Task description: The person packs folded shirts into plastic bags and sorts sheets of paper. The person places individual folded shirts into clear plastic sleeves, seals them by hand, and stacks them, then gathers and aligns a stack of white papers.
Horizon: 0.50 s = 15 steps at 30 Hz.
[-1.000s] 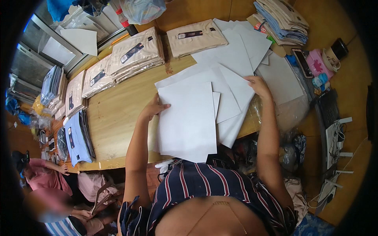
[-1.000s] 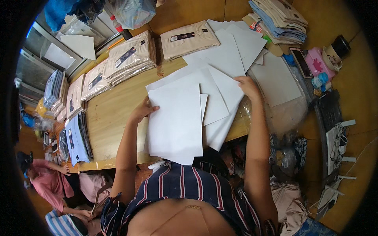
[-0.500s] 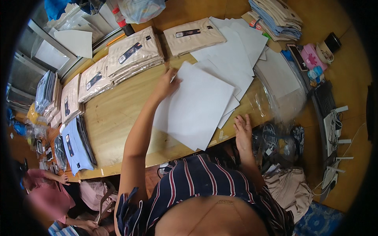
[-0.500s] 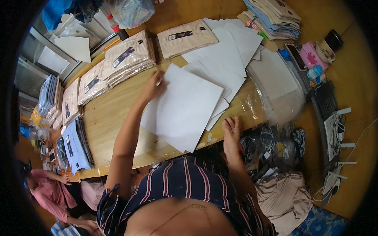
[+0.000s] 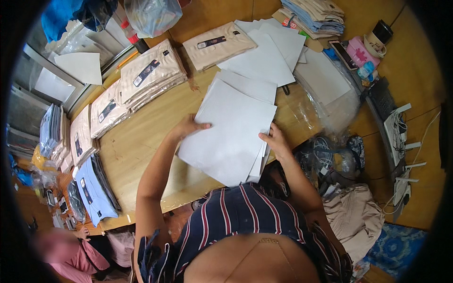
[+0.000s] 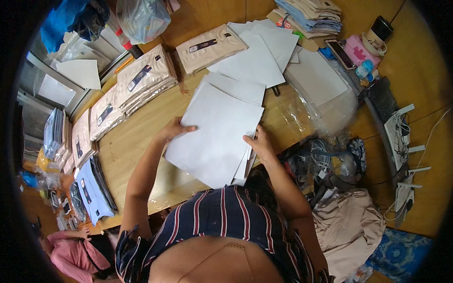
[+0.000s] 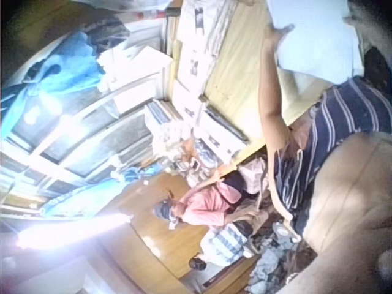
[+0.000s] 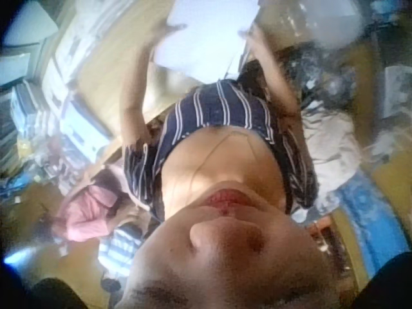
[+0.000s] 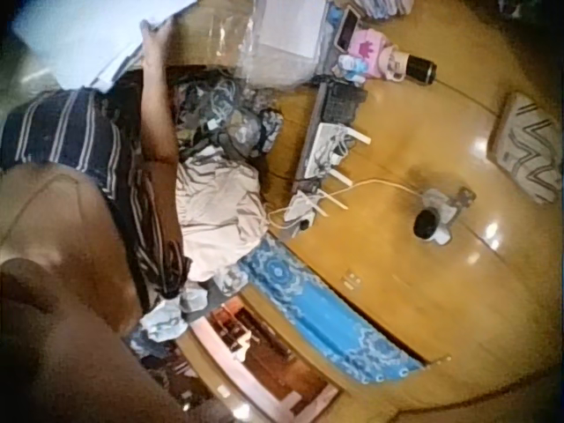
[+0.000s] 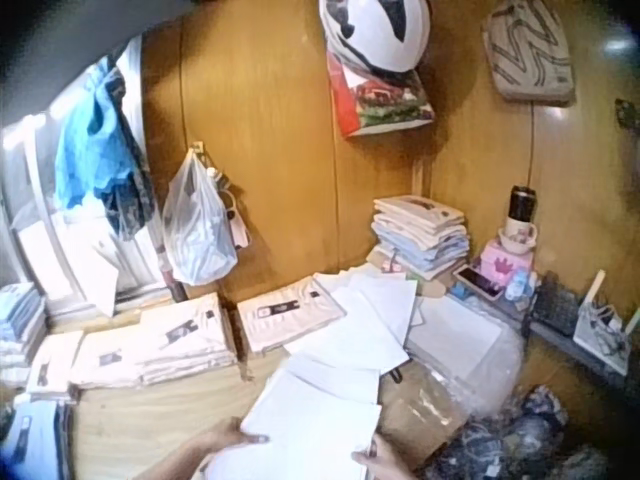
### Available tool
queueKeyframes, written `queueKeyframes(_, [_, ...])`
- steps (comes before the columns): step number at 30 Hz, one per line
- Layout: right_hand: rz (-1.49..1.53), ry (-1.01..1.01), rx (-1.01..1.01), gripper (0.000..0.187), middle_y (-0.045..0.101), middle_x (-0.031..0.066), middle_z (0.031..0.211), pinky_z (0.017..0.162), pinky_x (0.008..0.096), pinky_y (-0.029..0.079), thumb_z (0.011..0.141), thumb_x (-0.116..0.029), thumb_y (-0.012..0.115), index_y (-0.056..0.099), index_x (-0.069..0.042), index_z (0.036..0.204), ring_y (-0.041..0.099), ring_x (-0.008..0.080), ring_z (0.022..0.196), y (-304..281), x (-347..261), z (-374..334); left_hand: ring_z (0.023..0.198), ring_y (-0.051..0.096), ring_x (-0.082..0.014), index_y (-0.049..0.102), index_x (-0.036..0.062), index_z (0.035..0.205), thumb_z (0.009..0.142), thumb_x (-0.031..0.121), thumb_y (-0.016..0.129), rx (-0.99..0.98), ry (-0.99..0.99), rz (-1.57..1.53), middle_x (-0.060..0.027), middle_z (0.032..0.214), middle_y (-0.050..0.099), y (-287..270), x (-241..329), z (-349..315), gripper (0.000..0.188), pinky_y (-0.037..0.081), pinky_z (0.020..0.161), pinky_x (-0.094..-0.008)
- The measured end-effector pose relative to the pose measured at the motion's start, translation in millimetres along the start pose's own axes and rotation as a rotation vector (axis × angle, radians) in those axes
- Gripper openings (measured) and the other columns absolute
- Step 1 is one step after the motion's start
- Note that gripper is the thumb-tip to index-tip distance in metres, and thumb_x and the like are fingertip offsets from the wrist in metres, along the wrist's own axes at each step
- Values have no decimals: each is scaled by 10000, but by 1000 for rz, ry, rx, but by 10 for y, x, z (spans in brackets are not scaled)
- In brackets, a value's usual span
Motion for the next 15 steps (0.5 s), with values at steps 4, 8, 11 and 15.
queueKeyframes(4, [164,-196,14,554,474,101,1047,814,292,383,680,10,597,322,-25,1161,461,158,960,182,-25,-68,940,506,-206,363,-28,1143,640,126,694,191,171,-326,-135,1044,513,169,-34,-575,621,412,809,-318])
queueKeyframes(8, [-278,-595,55,714,432,102,1101,870,300,345,638,-31,666,250,-18,1218,428,179,1009,304,-701,-69,945,501,-191,352,-6,1138,658,124,685,377,393,-431,-120,1040,511,105,-118,-864,599,415,799,-309])
queueKeyframes(11, [-253,-791,75,755,404,100,1139,880,303,339,614,-66,703,257,-21,1222,419,181,1020,339,-1065,-59,882,523,-167,429,-1,1045,658,107,685,401,488,-410,-83,958,547,54,37,-1062,476,430,764,-307])
queueKeyframes(15, [-75,-683,-155,758,401,104,1137,877,301,346,614,-59,703,251,-35,1222,406,184,1037,368,-1056,-43,866,529,-165,465,5,1015,643,112,696,548,526,-372,-77,929,559,167,67,-1182,451,430,765,-299])
Point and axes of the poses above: each hand's wrist, its own z-axis towards the middle knuckle, its own y-axis out of the palm, x = y × z, the point moved 1 cm from there along z, towards the middle knuckle
